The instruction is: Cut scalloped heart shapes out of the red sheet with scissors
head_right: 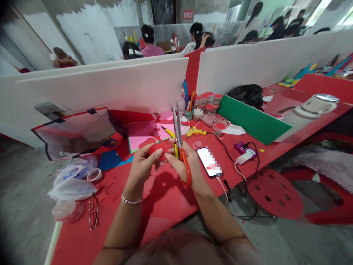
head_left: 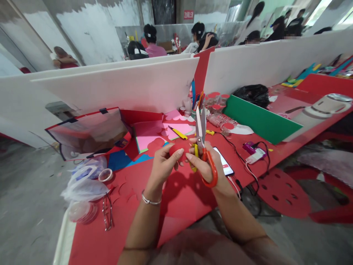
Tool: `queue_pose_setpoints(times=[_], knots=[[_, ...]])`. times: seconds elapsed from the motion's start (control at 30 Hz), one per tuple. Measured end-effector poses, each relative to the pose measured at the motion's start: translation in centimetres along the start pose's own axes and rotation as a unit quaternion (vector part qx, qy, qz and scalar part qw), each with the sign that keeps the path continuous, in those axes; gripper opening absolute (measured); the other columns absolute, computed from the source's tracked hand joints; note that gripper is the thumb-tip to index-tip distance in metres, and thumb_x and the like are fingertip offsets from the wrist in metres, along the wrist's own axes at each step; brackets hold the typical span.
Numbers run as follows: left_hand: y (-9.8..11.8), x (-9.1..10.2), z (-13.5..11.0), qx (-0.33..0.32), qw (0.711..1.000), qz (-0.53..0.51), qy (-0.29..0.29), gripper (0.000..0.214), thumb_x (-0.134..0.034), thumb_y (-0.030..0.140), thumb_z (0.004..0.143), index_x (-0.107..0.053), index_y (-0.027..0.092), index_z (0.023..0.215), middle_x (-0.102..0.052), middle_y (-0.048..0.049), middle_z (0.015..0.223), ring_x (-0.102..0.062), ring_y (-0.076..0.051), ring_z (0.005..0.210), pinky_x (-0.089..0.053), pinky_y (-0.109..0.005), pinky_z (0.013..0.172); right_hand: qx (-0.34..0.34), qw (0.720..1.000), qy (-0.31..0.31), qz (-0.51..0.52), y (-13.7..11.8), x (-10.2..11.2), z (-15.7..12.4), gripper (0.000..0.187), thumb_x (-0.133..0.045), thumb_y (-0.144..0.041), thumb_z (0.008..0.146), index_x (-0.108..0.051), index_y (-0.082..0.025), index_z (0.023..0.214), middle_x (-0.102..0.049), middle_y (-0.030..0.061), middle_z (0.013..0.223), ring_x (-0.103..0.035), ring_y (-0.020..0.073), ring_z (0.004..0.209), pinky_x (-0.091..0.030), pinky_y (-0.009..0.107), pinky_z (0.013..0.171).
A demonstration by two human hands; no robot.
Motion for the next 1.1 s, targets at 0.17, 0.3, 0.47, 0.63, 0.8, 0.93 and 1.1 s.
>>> queue_pose_setpoints(times=[0.17,0.3,0.47,0.63,0.8,0.93,1.1], knots=[[1.1,-0.3,-0.3,-0.019,1.000,0.020,-0.010,0.032,-0.081,0.042,0.088,-0.075,0.019,0.109,-0.072,-0.0039,0.083,-0.066,-0.013,0.057,-0.051,-0.022,0.047,0.015,1.000,-0.007,-0.016,-0.3,0.0,0.4,0.045,-0.081,-0.038,0.089,-0.065,-0.026,0.130,-0.065,-0.0012,0.089,-0.059,0.0129,0.063,-0.051,0.027,0.057],[1.8,-0.4,-0.7,-0.053,0.995,0.083,-0.013,0.037,-0.078,0.036,0.091,-0.074,0.022,0.125,-0.076,-0.0060,0.093,-0.066,-0.012,0.056,-0.054,-0.022,0.049,0.012,0.999,-0.021,-0.034,-0.4,-0.1,0.2,0.046,-0.081,-0.039,0.089,-0.065,-0.025,0.130,-0.066,-0.0013,0.087,-0.057,0.0130,0.063,-0.049,0.027,0.057],[1.9,-1.0,-1.0,-0.072,0.991,0.110,-0.038,0.026,-0.071,0.035,0.097,-0.080,0.021,0.117,-0.081,-0.0097,0.100,-0.067,-0.012,0.057,-0.058,-0.024,0.053,0.007,0.999,-0.020,-0.042,-1.0,0.1,0.3,0.046,-0.081,-0.039,0.089,-0.065,-0.024,0.130,-0.065,-0.0016,0.085,-0.057,0.0127,0.063,-0.048,0.027,0.058],[1.9,-1.8,-1.1,-0.089,0.988,0.108,-0.073,0.028,-0.067,0.036,0.101,-0.080,0.021,0.121,-0.082,-0.0111,0.111,-0.067,-0.011,0.058,-0.060,-0.022,0.053,0.022,0.998,-0.024,-0.048,-1.8,0.2,0.5,0.044,-0.082,-0.036,0.087,-0.067,-0.024,0.127,-0.063,-0.0027,0.083,-0.056,0.0119,0.062,-0.048,0.026,0.058],[2.5,-1.1,-1.1,-0.139,0.984,0.111,-0.013,0.027,-0.075,0.037,0.095,-0.082,0.019,0.115,-0.082,-0.0070,0.094,-0.068,-0.011,0.054,-0.061,-0.021,0.049,0.040,0.999,-0.018,0.007,-1.4,0.3,0.5,0.045,-0.081,-0.037,0.089,-0.065,-0.025,0.130,-0.066,-0.0020,0.085,-0.058,0.0119,0.061,-0.049,0.026,0.056],[2.6,0.0,-1.2,-0.148,0.982,0.106,0.050,0.027,-0.084,0.035,0.088,-0.083,0.020,0.110,-0.079,-0.0022,0.079,-0.064,-0.010,0.047,-0.060,-0.020,0.044,0.030,0.999,-0.003,0.033,-0.9,0.4,0.5,0.045,-0.081,-0.039,0.090,-0.064,-0.025,0.129,-0.066,-0.0025,0.083,-0.057,0.0117,0.056,-0.049,0.026,0.050],[2.3,1.2,-1.2,-0.134,0.982,0.087,0.102,0.027,-0.088,0.036,0.083,-0.084,0.020,0.104,-0.073,0.0007,0.067,-0.060,-0.009,0.045,-0.058,-0.020,0.042,0.022,0.999,-0.008,0.041,-0.9,0.2,0.4,0.043,-0.081,-0.039,0.089,-0.064,-0.025,0.126,-0.064,-0.0035,0.082,-0.057,0.0113,0.054,-0.048,0.025,0.048]])
Point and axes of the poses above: each hand's wrist, its own z-axis towards the middle knuckle, its own x-axis out of the back of the hand, y = z × x, the point moved 10 cm from there along z, towards the middle knuckle
